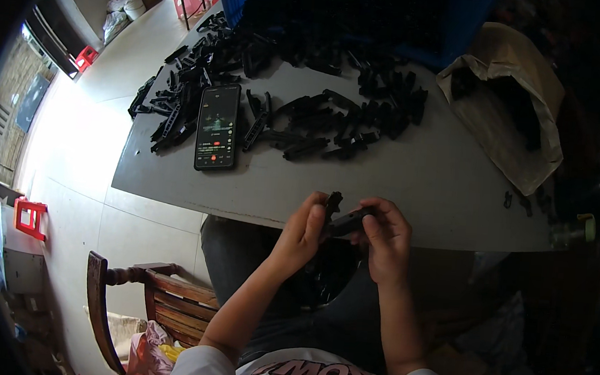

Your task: Assembling small black plastic buckle or clip components at a workbench.

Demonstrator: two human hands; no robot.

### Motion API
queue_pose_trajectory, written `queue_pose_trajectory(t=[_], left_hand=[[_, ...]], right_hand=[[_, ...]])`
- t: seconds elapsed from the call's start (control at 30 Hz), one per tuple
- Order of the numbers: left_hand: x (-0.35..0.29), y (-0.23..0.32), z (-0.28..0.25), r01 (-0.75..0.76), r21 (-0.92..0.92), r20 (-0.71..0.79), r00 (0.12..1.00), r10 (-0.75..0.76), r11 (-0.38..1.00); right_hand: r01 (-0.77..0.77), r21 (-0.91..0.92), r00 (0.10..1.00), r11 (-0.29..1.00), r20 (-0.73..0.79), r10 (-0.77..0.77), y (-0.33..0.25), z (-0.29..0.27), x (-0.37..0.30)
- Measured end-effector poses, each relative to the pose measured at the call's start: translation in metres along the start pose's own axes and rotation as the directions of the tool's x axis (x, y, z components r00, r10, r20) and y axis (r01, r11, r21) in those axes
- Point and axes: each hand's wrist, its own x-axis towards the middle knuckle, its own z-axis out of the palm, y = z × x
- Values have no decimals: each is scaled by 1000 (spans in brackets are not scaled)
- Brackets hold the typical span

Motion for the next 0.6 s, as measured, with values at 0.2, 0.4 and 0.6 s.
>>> queue_pose_trajectory(t=[0.2, 0.4, 0.6], left_hand=[[-9, 13, 6, -130, 201, 156, 983, 99, 971], [-5, 6, 3, -142, -15, 274, 951, 141, 990], [16, 7, 3, -178, 76, 54, 983, 174, 981]], right_hand=[[280, -437, 960, 855, 101, -263, -4, 2, -5], [-8, -68, 1000, 998, 23, 10, -1, 4, -1], [-55, -216, 970, 975, 220, 104, -11, 10, 51]])
